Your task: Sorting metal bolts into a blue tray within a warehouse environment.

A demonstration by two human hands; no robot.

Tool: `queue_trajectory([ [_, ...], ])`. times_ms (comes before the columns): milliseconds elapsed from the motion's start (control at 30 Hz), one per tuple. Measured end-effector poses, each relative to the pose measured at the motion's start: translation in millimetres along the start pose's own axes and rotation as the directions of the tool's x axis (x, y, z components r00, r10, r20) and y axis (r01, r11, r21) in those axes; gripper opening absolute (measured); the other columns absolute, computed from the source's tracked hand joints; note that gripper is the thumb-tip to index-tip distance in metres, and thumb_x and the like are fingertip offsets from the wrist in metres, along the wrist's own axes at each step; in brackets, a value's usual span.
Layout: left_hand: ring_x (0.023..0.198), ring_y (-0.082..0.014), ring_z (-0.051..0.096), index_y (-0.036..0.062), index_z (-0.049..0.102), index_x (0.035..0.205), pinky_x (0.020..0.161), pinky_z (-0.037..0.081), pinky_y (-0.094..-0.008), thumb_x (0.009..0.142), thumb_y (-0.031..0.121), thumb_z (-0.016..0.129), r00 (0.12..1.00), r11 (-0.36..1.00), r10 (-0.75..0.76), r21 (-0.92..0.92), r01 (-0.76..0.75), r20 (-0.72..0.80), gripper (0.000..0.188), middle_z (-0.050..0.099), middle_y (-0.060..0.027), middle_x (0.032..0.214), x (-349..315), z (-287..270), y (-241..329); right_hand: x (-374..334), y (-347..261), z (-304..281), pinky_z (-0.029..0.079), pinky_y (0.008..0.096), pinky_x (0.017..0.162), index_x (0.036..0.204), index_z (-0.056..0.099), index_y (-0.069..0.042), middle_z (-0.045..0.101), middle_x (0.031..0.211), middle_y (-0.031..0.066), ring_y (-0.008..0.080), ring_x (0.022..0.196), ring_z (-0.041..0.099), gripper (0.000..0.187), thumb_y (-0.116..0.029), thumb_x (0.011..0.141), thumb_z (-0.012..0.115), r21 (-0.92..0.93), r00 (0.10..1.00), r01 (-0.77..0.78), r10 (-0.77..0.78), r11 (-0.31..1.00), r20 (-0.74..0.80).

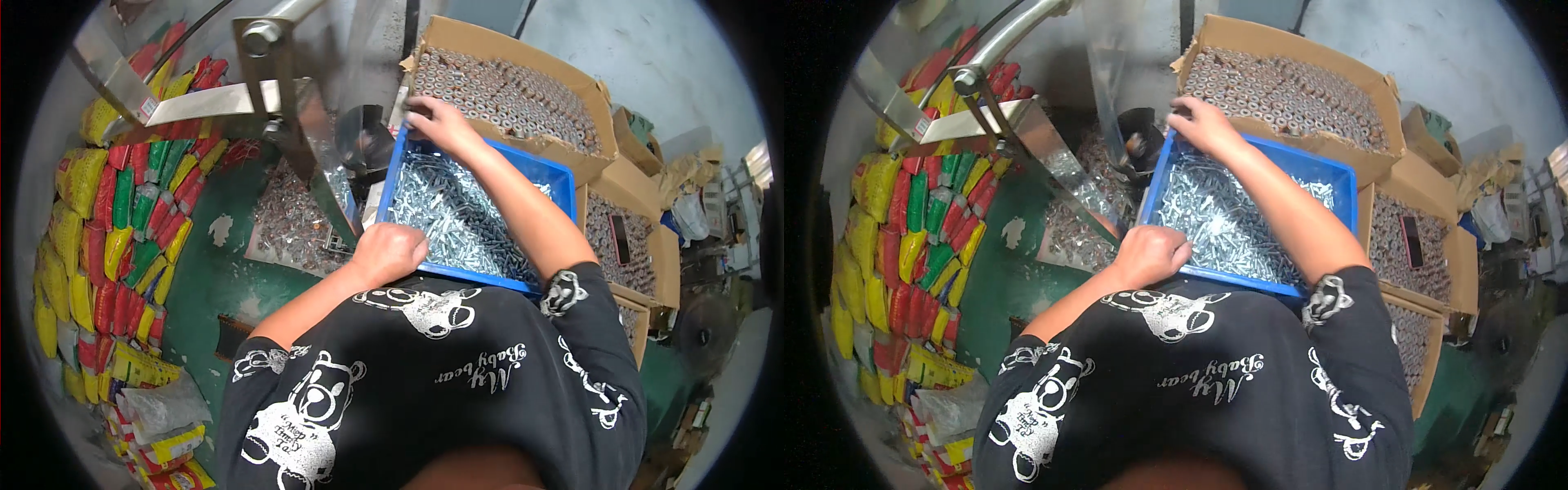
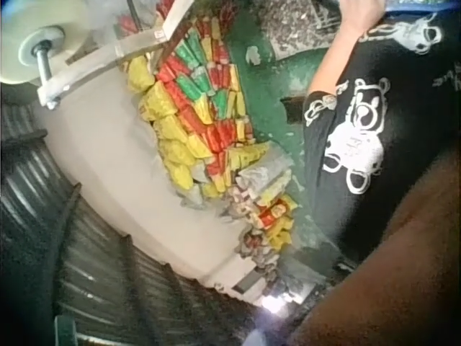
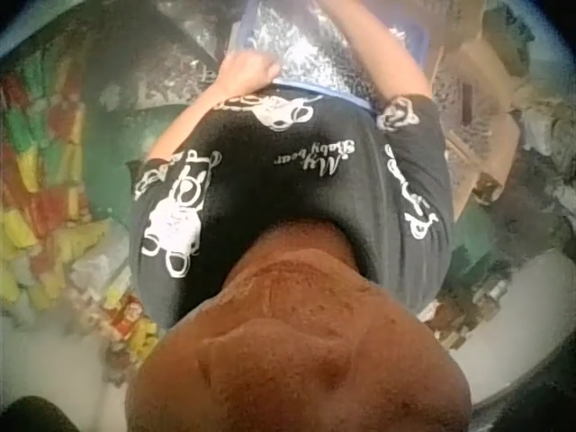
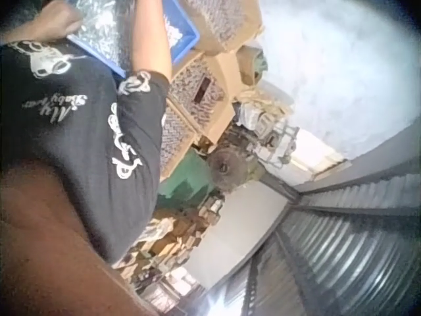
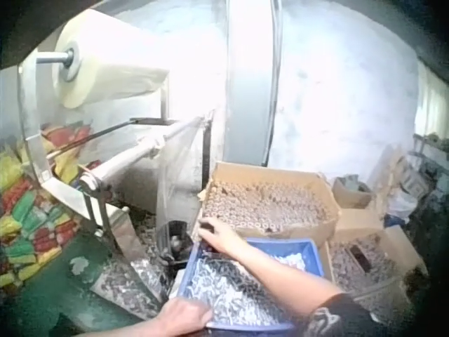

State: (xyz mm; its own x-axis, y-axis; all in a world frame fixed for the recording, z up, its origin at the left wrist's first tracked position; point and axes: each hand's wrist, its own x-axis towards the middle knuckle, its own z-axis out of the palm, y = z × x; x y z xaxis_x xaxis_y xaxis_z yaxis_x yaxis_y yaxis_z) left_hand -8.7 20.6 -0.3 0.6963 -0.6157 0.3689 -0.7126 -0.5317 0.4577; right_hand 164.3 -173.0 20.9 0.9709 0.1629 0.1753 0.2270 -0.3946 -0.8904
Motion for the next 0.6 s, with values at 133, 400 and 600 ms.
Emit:
queue_trajectory([
  [133,0.062,-0.0345,0.063,0.0067,0.061,0.062,0.058,0.05,-0.047,0.082,0.023,0.061,0.999,0.997,-0.048,0.064,0.048,-0.002,0.026,0.063,-0.0142,0.065,0,2,0,-111,44,-79,0.051,0.0413,0.087,0.122,0.061,-0.006,0.067,0.105,0.0214,0.0346,0.098,0.065,0.048,-0.03,0.082,0.069,-0.506,0.974,0.077,0.044,0.859,0.224],
  [400,0.065,-0.0355,0.062,0.0051,0.062,0.068,0.058,0.048,-0.0448,0.085,0.023,0.063,0.996,0.986,-0.085,0.148,0.081,0.018,0.024,0.061,-0.0149,0.068,4,4,6,-202,72,-106,0.046,0.0447,0.094,0.119,0.054,-0.003,0.06,0.113,0.0237,0.0402,0.11,0.056,0.054,-0.016,0.073,0.079,-0.645,0.884,0.128,0.209,0.753,0.419],
  [600,0.064,-0.0362,0.059,0.0037,0.058,0.066,0.056,0.046,-0.0452,0.086,0.023,0.063,0.996,0.982,-0.083,0.174,0.08,0.01,0.028,0.058,-0.0153,0.066,8,4,16,-196,96,-102,0.049,0.0464,0.082,0.101,0.061,-0.002,0.065,0.095,0.0202,0.0386,0.096,0.062,0.025,-0.013,0.079,0.068,-0.641,0.873,0.2,0.162,0.741,0.46],
])
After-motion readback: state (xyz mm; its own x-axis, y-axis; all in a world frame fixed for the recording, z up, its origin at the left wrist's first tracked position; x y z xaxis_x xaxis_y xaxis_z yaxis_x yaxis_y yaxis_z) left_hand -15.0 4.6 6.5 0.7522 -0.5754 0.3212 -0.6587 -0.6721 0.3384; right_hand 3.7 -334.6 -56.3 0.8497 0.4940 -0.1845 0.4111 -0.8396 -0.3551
